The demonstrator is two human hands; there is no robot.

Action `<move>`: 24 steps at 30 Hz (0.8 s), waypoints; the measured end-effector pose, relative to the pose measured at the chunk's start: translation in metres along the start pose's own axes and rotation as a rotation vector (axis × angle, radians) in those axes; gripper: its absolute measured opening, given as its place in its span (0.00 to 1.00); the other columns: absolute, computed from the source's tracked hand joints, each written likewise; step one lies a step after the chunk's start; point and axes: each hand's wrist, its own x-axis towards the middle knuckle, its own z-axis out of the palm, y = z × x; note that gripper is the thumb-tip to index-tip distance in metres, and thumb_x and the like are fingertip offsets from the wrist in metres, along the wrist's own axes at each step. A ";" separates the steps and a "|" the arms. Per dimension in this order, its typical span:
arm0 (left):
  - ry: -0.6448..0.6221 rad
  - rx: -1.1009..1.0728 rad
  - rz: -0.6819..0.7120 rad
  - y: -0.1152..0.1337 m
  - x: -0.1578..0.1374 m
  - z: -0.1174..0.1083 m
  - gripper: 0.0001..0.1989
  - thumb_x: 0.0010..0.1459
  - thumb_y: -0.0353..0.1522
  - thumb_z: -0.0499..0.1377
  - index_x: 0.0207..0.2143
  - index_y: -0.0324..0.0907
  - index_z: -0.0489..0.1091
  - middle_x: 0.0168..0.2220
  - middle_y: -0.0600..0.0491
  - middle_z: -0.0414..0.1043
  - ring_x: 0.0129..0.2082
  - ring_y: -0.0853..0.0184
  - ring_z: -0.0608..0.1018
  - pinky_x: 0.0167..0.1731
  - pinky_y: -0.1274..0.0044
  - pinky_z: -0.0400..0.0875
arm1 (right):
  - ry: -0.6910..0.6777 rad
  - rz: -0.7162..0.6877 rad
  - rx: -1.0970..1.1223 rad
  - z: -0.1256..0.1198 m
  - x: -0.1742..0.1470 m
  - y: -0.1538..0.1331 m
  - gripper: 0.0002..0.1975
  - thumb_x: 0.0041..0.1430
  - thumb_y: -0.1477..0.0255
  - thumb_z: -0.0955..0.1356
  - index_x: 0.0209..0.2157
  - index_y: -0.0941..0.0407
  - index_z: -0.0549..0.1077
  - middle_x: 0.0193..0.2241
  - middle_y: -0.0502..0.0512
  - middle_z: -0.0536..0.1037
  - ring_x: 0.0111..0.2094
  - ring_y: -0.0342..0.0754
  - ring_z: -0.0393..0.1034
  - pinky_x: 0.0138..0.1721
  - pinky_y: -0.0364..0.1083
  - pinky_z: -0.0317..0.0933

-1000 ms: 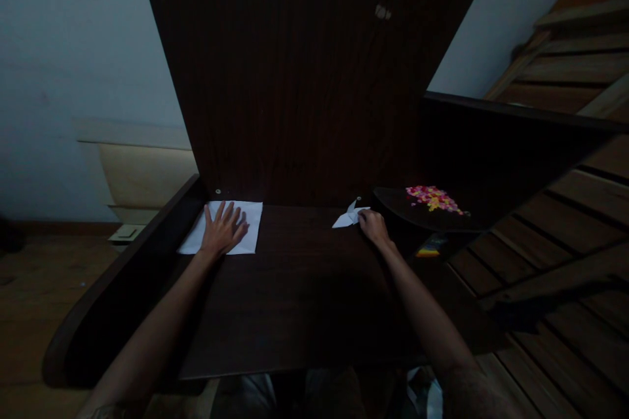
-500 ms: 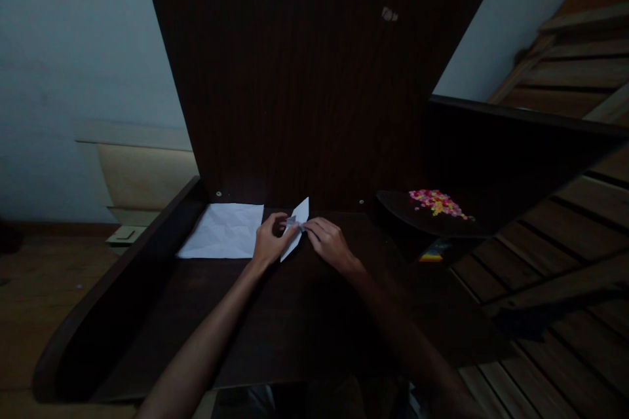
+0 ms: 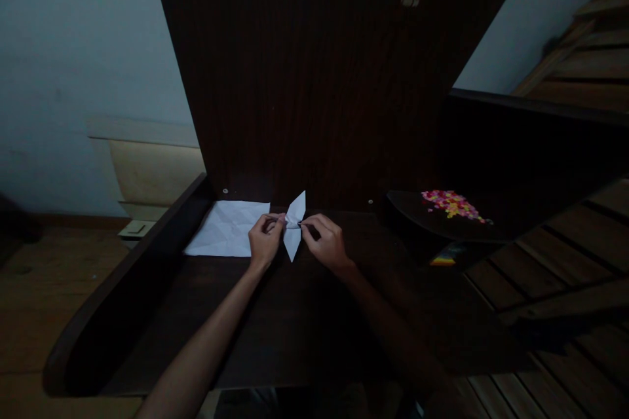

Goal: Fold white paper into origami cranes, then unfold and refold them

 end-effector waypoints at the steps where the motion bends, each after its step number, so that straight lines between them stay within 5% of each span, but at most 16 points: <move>1: 0.005 -0.019 -0.014 -0.001 0.001 0.000 0.09 0.50 0.37 0.62 0.29 0.40 0.71 0.35 0.48 0.78 0.36 0.65 0.79 0.36 0.75 0.73 | 0.008 0.025 0.027 -0.002 0.002 0.000 0.08 0.60 0.73 0.64 0.32 0.54 0.75 0.31 0.56 0.77 0.34 0.48 0.71 0.39 0.47 0.66; 11: 0.095 -0.363 -0.339 -0.013 0.016 -0.004 0.09 0.50 0.36 0.61 0.32 0.39 0.71 0.38 0.46 0.77 0.41 0.62 0.79 0.36 0.73 0.74 | 0.035 0.241 0.329 0.003 0.016 0.012 0.06 0.55 0.69 0.69 0.28 0.56 0.73 0.29 0.52 0.76 0.32 0.46 0.72 0.35 0.44 0.67; 24: 0.025 -0.699 -0.586 0.002 0.015 -0.006 0.07 0.51 0.24 0.63 0.24 0.37 0.68 0.25 0.53 0.74 0.27 0.73 0.76 0.32 0.82 0.73 | -0.116 0.412 0.668 0.011 0.024 0.021 0.09 0.49 0.66 0.72 0.31 0.55 0.72 0.31 0.52 0.76 0.35 0.46 0.72 0.38 0.45 0.66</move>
